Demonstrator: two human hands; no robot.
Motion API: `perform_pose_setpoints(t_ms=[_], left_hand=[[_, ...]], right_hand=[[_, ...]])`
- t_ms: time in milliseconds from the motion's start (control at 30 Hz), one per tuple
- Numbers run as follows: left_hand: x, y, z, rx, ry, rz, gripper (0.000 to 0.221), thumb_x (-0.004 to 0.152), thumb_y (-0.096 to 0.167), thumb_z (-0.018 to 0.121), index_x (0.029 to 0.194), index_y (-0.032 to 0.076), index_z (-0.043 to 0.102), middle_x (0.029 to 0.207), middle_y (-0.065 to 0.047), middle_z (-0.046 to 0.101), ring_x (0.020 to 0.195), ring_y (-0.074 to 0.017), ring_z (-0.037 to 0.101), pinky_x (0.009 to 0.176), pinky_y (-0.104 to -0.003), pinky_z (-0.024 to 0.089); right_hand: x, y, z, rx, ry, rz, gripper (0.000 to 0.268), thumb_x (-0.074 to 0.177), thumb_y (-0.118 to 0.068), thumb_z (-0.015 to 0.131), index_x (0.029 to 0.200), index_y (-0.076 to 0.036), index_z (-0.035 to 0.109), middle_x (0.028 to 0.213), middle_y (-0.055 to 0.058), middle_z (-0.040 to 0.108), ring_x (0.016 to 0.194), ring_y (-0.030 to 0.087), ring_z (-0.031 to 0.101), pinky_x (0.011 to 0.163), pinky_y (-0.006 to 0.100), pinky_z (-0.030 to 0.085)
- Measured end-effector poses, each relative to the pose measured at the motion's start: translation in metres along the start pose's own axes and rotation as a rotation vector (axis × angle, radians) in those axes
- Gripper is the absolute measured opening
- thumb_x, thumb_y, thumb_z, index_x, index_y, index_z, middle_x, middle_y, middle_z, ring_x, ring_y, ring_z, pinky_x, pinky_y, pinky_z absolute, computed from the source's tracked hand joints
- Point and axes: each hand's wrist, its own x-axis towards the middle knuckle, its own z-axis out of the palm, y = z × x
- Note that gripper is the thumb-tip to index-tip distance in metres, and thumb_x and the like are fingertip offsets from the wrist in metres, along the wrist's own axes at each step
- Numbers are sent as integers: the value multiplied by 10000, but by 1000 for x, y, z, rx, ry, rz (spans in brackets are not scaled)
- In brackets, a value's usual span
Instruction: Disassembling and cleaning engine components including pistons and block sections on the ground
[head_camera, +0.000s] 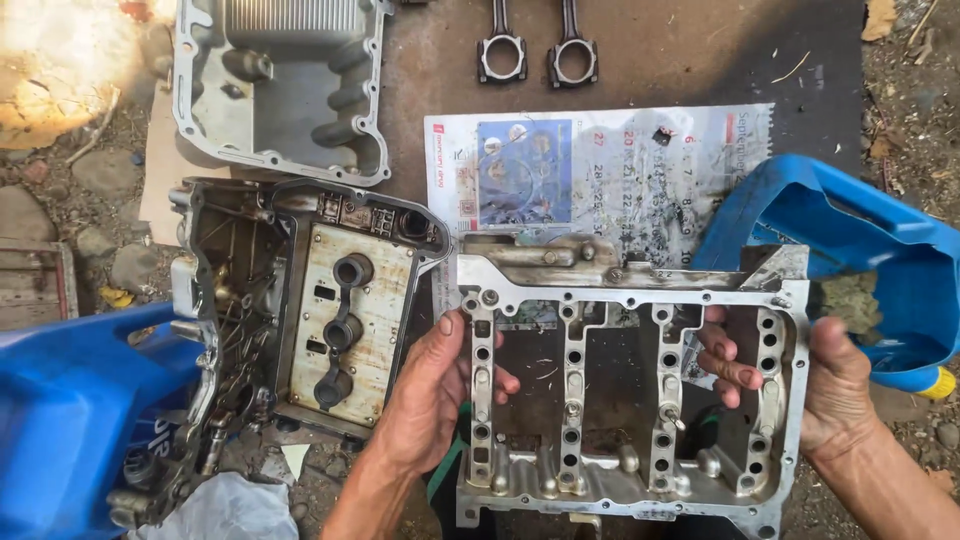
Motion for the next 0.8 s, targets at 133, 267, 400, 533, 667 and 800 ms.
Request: perform_pose_setpoints(t_ms=[133, 267, 400, 533, 667, 800], left_hand=[[0, -7, -4, -7, 26, -42, 539, 973, 428, 555, 1127, -82, 637, 899, -155, 683, 718, -251, 712, 647, -364, 551], [9, -19, -14, 98, -3, 0, 579, 930, 493, 559, 1112, -48, 650, 971, -170, 696, 738, -298, 749, 675, -434, 587], [10, -19, -17, 48, 41, -52, 556, 950, 478, 558, 1105, -47, 660, 1003, -165, 713, 720, -293, 730, 621, -400, 576], [14, -21, -19, 21, 51, -86, 469, 952, 403, 590, 1118, -34, 635, 1007, -174, 687, 721, -303, 721, 607, -401, 581], [14, -20, -16, -11, 86, -120, 449, 977, 374, 567, 1128, -45, 626, 1035, -177, 672, 732, -309, 707, 614, -402, 559], [14, -15, -13, -25, 70, -116, 401, 961, 343, 594, 1135, -17, 608, 1058, -170, 651, 757, -314, 694, 649, -408, 549]], right_hand=[[-1, 6, 4, -162, 140, -74, 870, 876, -671, 848, 1217, 102, 639, 816, 175, 646, 533, 154, 596, 451, 355, 595], [-2, 6, -10, -72, 116, -34, 732, 1006, -525, 713, 1224, 160, 576, 862, 201, 602, 612, 193, 613, 530, 398, 629], [3, 7, -5, -157, 179, 37, 750, 1033, -605, 577, 1164, 132, 622, 793, 142, 618, 563, 139, 582, 464, 305, 574], [4, 5, -8, -137, 242, 89, 775, 1044, -615, 544, 1176, 144, 624, 778, 141, 629, 561, 134, 571, 449, 279, 539], [5, 2, -11, -116, 273, 115, 774, 1034, -609, 558, 1180, 149, 618, 780, 150, 619, 557, 131, 567, 418, 256, 537], [10, 1, -8, -154, 263, 92, 739, 1036, -580, 585, 1143, 150, 630, 771, 154, 621, 530, 140, 560, 402, 248, 504]])
